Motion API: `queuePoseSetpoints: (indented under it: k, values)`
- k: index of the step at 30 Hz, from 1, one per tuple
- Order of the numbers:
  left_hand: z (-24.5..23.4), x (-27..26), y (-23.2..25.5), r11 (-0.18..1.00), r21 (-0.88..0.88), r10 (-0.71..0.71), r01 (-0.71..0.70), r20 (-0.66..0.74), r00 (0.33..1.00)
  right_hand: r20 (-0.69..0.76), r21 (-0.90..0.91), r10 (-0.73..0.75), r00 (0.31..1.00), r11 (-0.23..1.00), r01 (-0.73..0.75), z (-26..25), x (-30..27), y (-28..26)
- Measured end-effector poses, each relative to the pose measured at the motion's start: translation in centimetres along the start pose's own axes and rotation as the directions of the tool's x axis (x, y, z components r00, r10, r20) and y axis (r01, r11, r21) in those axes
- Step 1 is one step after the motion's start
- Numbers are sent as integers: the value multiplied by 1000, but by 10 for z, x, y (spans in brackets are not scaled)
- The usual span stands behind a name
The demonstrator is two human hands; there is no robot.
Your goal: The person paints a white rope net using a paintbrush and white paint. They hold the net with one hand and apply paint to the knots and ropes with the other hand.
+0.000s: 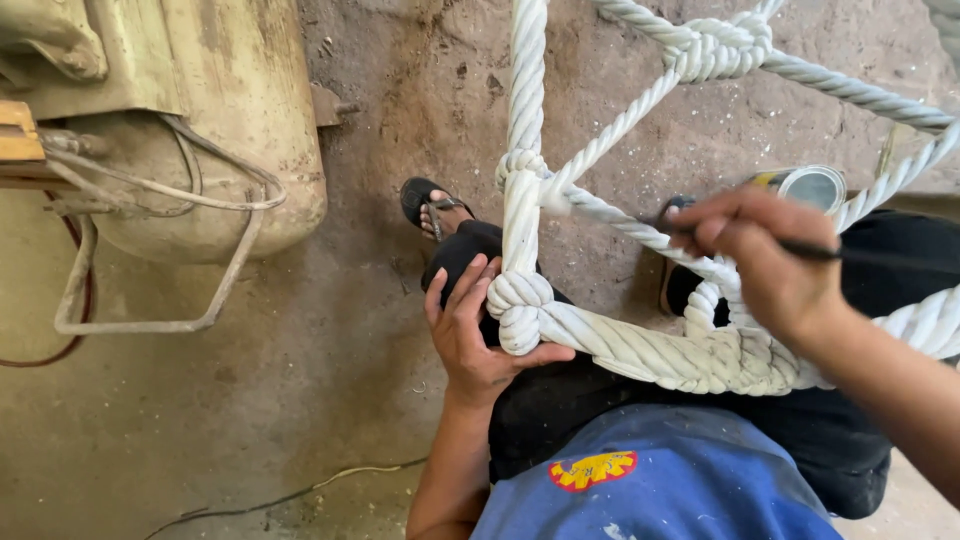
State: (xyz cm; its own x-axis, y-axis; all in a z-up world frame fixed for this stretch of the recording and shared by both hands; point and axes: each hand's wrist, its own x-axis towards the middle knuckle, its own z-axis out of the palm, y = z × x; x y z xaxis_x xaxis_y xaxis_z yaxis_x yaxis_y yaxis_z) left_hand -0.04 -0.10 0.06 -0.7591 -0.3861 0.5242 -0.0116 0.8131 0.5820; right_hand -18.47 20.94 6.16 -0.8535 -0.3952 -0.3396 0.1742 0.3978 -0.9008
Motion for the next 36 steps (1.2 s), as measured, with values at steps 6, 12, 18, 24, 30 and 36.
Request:
queuePoseSetpoints:
  k: [6, 12, 18, 24, 30, 36]
  values:
    - [0, -1, 0, 1000, -8, -3, 3, 16, 1000, -9, -16, -131, 991, 991, 131, 0, -3, -4]
    - [2, -3, 0, 1000, -10, -9, 9, 17, 1000, 75, -3, -133, 988, 991, 134, 1, -15, 8]
    - [-1, 2, 0, 1000, 0, 23, -23, 18, 1000, -66, 53, -169, 983, 984, 173, 3, 5, 10]
    - [-1, -2, 0, 1000, 15, 2, -2, 29, 1000, 46, -24, -169, 985, 985, 170, 2, -9, 10]
    - [-2, -4, -3, 1000, 7, -8, 8, 33, 999, -35, -66, -253, 967, 966, 251, 7, 0, 2]
    - [0, -3, -2, 1000, -12, -9, 10, 35, 999, 191, -135, -350, 917, 916, 378, 1, -11, 0]
